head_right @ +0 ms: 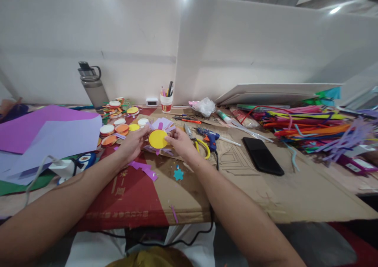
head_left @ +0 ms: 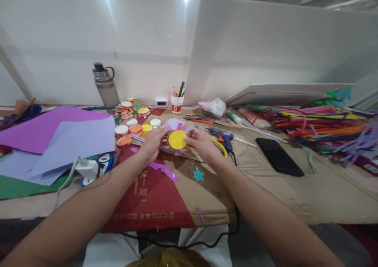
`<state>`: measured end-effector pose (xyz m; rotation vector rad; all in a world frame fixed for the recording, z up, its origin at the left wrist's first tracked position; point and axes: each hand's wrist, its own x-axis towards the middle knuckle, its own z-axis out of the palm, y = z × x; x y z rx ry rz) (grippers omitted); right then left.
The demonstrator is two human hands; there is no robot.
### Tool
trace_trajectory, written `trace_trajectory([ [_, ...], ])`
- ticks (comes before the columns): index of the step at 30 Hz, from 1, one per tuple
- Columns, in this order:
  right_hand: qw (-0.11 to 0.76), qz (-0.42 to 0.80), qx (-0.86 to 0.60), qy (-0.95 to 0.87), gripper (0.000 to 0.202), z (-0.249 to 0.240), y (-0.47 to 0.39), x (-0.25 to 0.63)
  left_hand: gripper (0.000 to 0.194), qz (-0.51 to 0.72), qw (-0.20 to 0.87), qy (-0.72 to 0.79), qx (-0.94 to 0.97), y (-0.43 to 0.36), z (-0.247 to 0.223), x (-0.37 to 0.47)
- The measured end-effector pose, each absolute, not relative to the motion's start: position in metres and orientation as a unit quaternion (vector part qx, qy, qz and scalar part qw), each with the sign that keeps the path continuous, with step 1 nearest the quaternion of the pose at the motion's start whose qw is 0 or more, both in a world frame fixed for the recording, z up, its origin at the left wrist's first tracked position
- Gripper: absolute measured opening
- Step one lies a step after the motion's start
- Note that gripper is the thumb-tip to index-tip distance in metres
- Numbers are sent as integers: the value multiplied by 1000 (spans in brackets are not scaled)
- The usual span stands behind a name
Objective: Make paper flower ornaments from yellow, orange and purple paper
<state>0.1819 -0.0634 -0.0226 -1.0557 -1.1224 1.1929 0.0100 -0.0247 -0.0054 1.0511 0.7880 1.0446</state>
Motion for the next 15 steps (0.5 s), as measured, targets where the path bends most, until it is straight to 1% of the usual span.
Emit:
trace_trajectory([
  [6, 568, 504, -439, -480, 29, -24, -62, 182, 39, 458, 674, 341, 468, -25, -4, 11],
  [15, 578, 495, -449, -468, 31, -22, -61, 183, 42, 420, 668, 350, 504, -28, -10, 12],
])
